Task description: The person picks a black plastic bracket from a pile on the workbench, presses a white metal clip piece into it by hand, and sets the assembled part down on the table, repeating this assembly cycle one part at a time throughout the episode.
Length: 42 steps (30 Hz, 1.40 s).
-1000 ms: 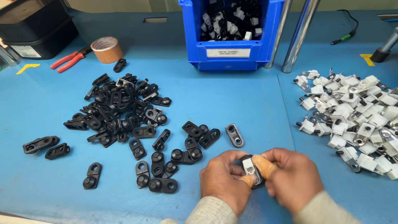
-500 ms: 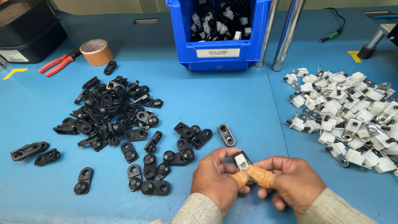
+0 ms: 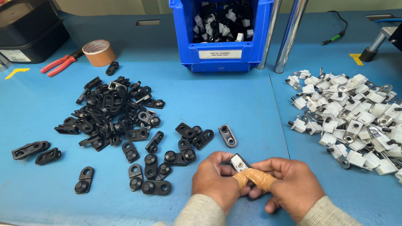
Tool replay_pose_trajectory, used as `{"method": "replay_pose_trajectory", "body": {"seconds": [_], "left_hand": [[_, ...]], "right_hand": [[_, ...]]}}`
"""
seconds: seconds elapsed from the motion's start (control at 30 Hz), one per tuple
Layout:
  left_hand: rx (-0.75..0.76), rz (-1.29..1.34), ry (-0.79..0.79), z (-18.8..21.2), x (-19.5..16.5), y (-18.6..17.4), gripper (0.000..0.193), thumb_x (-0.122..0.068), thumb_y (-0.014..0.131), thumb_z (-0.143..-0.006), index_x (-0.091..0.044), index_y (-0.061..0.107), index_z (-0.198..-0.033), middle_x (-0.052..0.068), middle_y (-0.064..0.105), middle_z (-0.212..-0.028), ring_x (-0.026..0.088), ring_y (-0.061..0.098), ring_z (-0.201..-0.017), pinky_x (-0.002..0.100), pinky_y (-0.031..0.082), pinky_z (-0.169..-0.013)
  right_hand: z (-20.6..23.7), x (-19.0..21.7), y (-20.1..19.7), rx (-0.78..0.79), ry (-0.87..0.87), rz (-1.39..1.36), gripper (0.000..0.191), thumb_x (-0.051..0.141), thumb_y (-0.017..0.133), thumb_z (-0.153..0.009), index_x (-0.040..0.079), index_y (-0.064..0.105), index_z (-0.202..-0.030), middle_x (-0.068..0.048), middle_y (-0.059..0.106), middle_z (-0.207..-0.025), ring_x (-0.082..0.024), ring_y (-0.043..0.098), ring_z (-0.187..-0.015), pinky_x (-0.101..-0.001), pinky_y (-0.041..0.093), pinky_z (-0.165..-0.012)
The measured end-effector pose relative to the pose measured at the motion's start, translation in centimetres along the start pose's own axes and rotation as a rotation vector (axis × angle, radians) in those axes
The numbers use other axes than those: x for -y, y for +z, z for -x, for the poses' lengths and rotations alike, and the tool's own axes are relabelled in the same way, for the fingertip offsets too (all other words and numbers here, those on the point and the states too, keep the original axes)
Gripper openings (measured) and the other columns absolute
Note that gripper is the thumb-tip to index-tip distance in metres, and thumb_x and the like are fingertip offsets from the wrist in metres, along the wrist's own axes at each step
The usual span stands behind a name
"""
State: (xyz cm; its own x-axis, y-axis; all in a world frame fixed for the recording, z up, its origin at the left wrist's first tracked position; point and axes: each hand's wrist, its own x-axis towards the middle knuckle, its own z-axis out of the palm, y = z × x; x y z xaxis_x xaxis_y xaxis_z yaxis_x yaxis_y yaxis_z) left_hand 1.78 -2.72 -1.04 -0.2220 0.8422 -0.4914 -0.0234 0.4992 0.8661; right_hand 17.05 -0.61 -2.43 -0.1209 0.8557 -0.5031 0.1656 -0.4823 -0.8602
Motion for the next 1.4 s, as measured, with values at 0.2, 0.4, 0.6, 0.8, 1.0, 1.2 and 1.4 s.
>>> {"method": "replay_pose_trajectory", "body": {"seconds": [0.2,0.4,0.6,0.8,1.0,1.2,1.4], "left_hand": [[0.191,-0.307,0.052,0.4,-0.8,-2.5,0.055,-0.012,0.081,-0.082,-0.022,0.060,-0.132,0.006,0.075,-0.103,0.011,0.069,-0.082,0.028,0.059,-0.076],[0.216,0.331,-0.159,0.2,-0.8,-1.2,0.028,-0.006,0.068,-0.089,-0.003,0.067,-0.116,0.012,0.076,-0.104,0.019,0.075,-0.094,0.028,0.064,-0.082],[0.205,0.651,-0.228,0.7,-0.2,-0.9,0.031,-0.010,0.063,-0.092,0.001,0.058,-0.121,0.013,0.072,-0.108,0.022,0.076,-0.098,0.031,0.066,-0.087],[0.250,0.605,-0.214,1.8,-1.0,0.4,0.032,-0.020,0.072,-0.092,-0.002,0.058,-0.114,0.013,0.069,-0.104,0.020,0.072,-0.093,0.032,0.066,-0.083],[0.145,0.464,-0.199,2.0,-1.8,1.2,0.030,-0.020,0.073,-0.092,-0.005,0.056,-0.111,0.014,0.075,-0.101,0.021,0.076,-0.089,0.031,0.065,-0.079],[0.062,0.469,-0.199,1.8,-1.5,1.2,0.025,-0.019,0.068,-0.093,-0.004,0.060,-0.111,0.013,0.075,-0.103,0.020,0.077,-0.089,0.030,0.066,-0.077],[0.121,0.576,-0.252,1.3,-0.2,0.5,0.026,-0.021,0.067,-0.094,-0.003,0.060,-0.112,0.017,0.076,-0.101,0.023,0.078,-0.091,0.031,0.067,-0.077]], "right_hand": [[-0.6,1.0,-1.5,0.116,-0.092,0.300,0.023,0.012,0.070,-0.091,-0.001,0.078,-0.108,-0.013,0.081,-0.087,-0.017,0.076,-0.066,-0.0287,0.056,-0.047],[-1.5,2.0,-1.7,0.052,-0.147,0.113,0.030,0.024,0.067,-0.094,0.000,0.077,-0.110,-0.011,0.078,-0.087,-0.017,0.070,-0.068,-0.0291,0.055,-0.052],[-1.4,1.1,-1.6,-0.065,0.015,-0.144,0.038,0.033,0.067,-0.096,0.000,0.073,-0.112,-0.009,0.075,-0.093,-0.017,0.069,-0.078,-0.0315,0.055,-0.060],[-2.1,-0.1,-1.7,0.027,-0.009,-0.314,0.030,0.018,0.072,-0.087,-0.005,0.070,-0.107,-0.016,0.076,-0.094,-0.023,0.073,-0.081,-0.0366,0.063,-0.073],[-3.7,-0.4,-1.6,-0.007,-0.027,-0.329,0.020,0.005,0.066,-0.091,-0.008,0.070,-0.106,-0.020,0.075,-0.096,-0.026,0.073,-0.083,-0.0388,0.062,-0.075],[-3.0,0.5,-0.2,-0.069,-0.052,-0.242,0.025,0.004,0.055,-0.093,-0.005,0.073,-0.107,-0.019,0.077,-0.100,-0.028,0.074,-0.087,-0.0404,0.063,-0.079],[-1.0,2.6,-0.9,-0.053,0.066,-0.250,0.044,0.039,0.059,-0.101,-0.002,0.069,-0.114,-0.017,0.076,-0.101,-0.025,0.074,-0.093,-0.0399,0.061,-0.084]]}}
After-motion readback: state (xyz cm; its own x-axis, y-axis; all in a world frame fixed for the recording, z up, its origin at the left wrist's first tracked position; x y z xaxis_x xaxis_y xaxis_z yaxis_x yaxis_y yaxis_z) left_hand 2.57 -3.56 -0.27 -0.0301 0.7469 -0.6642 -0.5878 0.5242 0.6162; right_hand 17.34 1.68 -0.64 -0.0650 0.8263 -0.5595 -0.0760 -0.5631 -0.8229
